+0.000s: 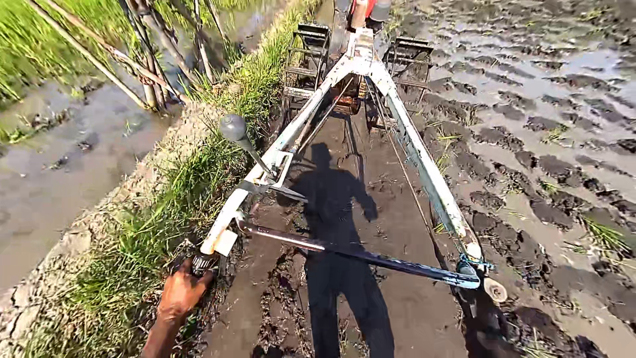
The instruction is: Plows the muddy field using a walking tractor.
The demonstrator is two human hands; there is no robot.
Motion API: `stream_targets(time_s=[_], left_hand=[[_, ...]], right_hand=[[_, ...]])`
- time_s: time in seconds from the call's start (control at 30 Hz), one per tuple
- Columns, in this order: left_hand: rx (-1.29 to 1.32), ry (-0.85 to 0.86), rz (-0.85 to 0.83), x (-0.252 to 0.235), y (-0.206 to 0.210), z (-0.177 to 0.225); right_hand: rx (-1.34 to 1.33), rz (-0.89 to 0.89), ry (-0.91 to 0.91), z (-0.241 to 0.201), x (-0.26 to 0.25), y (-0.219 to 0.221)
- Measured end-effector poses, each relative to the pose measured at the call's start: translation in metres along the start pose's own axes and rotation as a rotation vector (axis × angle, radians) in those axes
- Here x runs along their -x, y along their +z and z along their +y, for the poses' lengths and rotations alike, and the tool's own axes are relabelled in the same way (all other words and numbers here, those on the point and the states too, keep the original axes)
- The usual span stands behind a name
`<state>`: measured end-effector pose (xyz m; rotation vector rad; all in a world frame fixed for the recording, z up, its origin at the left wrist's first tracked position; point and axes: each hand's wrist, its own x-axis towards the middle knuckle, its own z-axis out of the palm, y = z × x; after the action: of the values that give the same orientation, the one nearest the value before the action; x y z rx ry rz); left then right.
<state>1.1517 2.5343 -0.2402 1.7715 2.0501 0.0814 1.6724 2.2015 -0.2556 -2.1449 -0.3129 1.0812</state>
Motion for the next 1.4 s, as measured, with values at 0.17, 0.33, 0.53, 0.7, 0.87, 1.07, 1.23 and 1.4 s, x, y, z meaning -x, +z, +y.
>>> stream_targets(time_s=[0.17,0.33,0.53,0.7,0.87,1.07,1.23,1.4], left_hand=[[0.237,0.114,-0.065,-0.127,-0.047,-0.028],[0.59,0.005,-0.568,-0.2,-0.047,0.003],[0.553,0.156,-0.693,-0.207,0.007,0.117],[0.543,0.045,-0.507,-0.209,0.034,0.228],[0.343,-0.048,-0.214,-0.243,0.051,0.334],[-0.06,-0.024,0.166,-0.316,0.085,0.433],[-0.117,-0.11,0.173,-0.384,0.094,0.51],[-0.065,-0.089,0.059,-0.444,0.095,0.584]], right_hand=[[-0.063,-0.069,-0.061,-0.047,-0.014,0.078],[-0.022,0.25,0.01,-0.073,-0.065,0.107],[0.193,0.496,-0.016,-0.085,-0.199,0.012],[0.18,0.368,-0.033,-0.135,-0.296,-0.06],[-0.216,-0.191,0.03,-0.166,-0.416,-0.125],[-0.464,-0.256,-0.139,-0.217,-0.542,-0.132],[-0.382,-0.277,-0.046,-0.307,-0.588,-0.129],[-0.15,-0.032,-0.024,-0.366,-0.667,-0.136]])
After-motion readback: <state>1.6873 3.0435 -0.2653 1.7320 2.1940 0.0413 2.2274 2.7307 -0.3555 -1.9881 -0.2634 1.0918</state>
